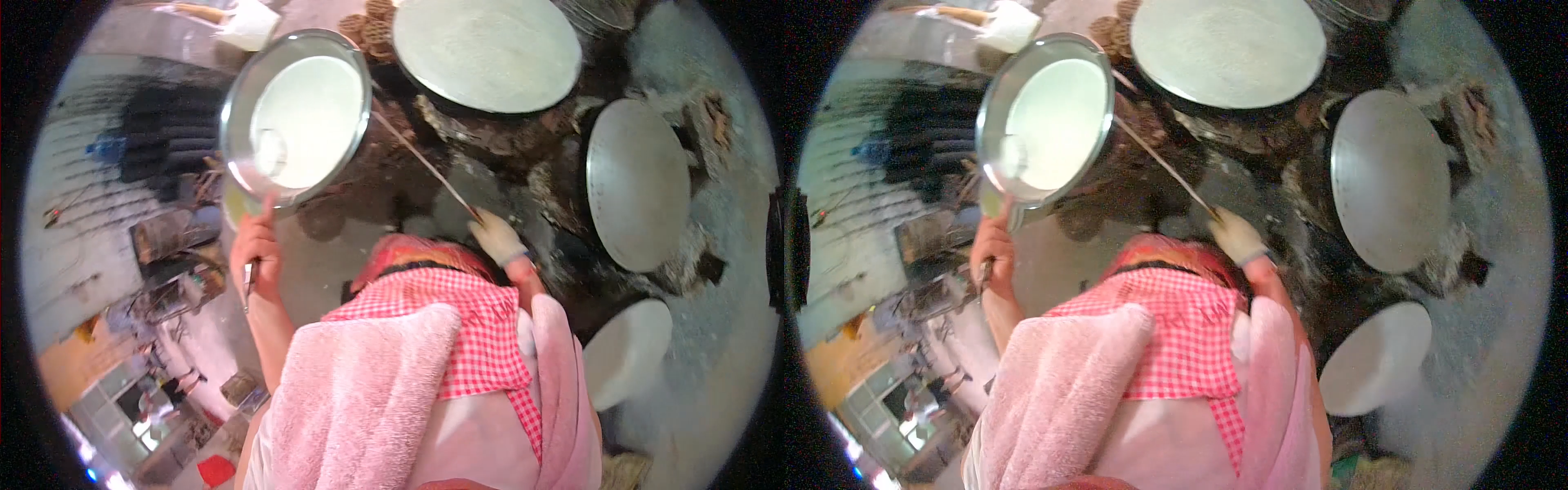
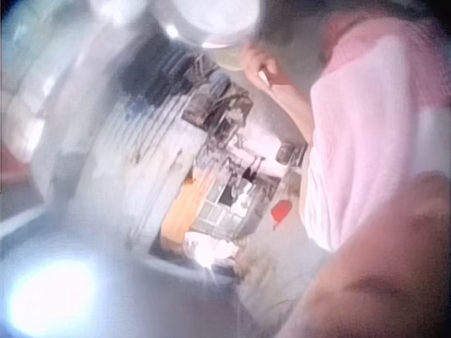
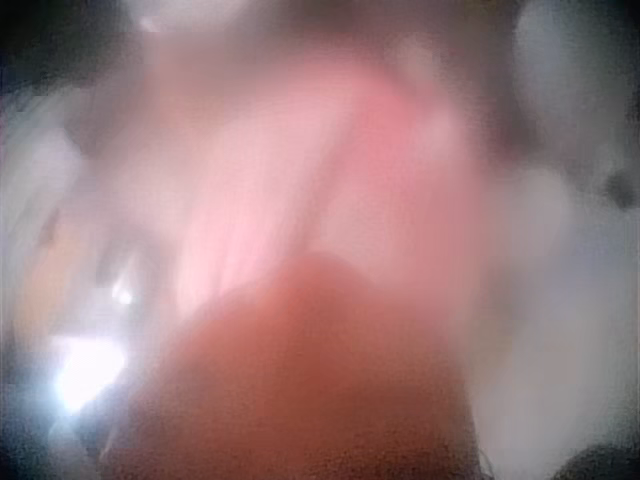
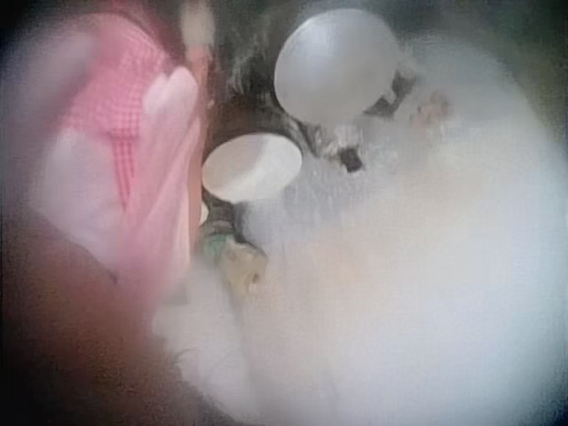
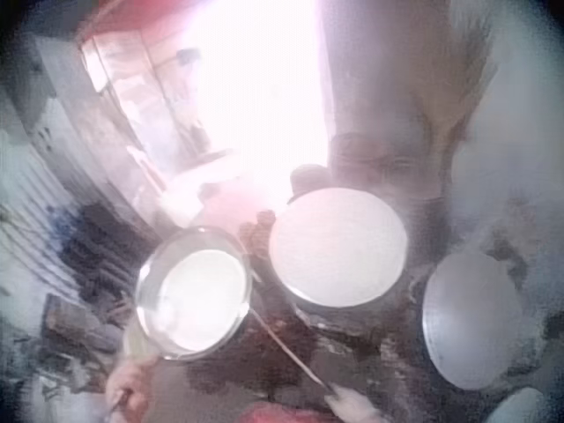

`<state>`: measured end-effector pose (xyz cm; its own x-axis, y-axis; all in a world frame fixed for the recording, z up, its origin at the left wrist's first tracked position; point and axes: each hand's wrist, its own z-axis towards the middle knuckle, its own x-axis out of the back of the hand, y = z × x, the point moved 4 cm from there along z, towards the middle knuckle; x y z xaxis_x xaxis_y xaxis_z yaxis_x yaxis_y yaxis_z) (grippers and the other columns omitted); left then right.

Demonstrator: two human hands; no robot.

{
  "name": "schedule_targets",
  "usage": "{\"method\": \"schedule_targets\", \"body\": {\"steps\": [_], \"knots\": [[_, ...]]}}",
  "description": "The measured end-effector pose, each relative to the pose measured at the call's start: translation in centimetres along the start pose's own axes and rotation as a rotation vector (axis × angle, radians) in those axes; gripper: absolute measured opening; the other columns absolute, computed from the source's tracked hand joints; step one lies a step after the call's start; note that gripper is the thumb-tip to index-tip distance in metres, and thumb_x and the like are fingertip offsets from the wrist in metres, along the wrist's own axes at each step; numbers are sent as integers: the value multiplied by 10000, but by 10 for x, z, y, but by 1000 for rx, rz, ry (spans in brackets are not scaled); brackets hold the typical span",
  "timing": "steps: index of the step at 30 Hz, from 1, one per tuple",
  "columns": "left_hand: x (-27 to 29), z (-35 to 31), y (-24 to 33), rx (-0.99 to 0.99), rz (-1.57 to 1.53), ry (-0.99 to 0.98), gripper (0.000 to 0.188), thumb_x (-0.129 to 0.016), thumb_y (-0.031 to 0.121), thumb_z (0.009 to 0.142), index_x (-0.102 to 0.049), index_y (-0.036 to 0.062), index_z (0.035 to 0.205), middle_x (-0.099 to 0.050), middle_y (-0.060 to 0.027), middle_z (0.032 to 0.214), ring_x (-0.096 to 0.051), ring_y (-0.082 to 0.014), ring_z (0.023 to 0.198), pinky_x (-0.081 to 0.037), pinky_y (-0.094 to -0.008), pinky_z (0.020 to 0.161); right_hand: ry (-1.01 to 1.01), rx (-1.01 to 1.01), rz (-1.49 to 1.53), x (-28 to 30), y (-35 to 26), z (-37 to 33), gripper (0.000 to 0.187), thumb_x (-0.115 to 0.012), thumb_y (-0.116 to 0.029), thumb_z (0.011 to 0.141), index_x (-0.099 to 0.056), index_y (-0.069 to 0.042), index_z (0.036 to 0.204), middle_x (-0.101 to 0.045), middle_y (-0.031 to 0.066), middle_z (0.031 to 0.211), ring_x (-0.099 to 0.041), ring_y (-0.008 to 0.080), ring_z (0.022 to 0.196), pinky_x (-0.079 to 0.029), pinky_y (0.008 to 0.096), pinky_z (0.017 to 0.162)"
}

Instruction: The person pours liquid batter onto several heated round plates using a ladle and spreads it into thin circles with a wooden stick before removing the cooked crepes.

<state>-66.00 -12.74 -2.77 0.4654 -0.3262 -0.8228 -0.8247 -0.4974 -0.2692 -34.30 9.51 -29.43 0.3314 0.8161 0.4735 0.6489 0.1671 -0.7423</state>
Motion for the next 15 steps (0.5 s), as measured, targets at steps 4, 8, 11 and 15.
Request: {"method": "schedule_targets", "body": {"steps": [4,8,11,15], "knots": [[18,-3,87,-276,535,-129,522,-446,313,1118,-367,27,1548,-382,57,682,-322,-41,460,-267,-223,359,-49,326,-261,-5,-154,40,588,-577,-218,974,-448,-18,1512,-541,253,1455,-550,398,1308,-457,404,1100],[11,17,165,-486,1302,197,526,-477,373,1105,-401,100,1549,-349,74,634,-271,-41,432,-215,-214,347,-278,-29,341,-16,-266,85,622,-639,-231,940,-484,-106,1529,-672,46,960,-600,125,695,-539,308,655],[36,86,233,-173,1329,306,434,-467,335,1104,-463,122,1482,-314,67,614,-262,-45,430,-220,-217,372,-360,-298,625,-50,-304,148,664,-670,-145,885,-486,-106,1521,-557,-5,739,-532,102,549,-445,276,468],[138,223,356,-162,1572,496,368,-453,286,1091,-524,63,1376,-451,-2,603,-383,-111,400,-339,-289,382,-430,-424,375,-141,-295,215,559,-618,-103,918,-520,-83,1469,-534,-10,699,-503,106,520,-406,279,431]]}}
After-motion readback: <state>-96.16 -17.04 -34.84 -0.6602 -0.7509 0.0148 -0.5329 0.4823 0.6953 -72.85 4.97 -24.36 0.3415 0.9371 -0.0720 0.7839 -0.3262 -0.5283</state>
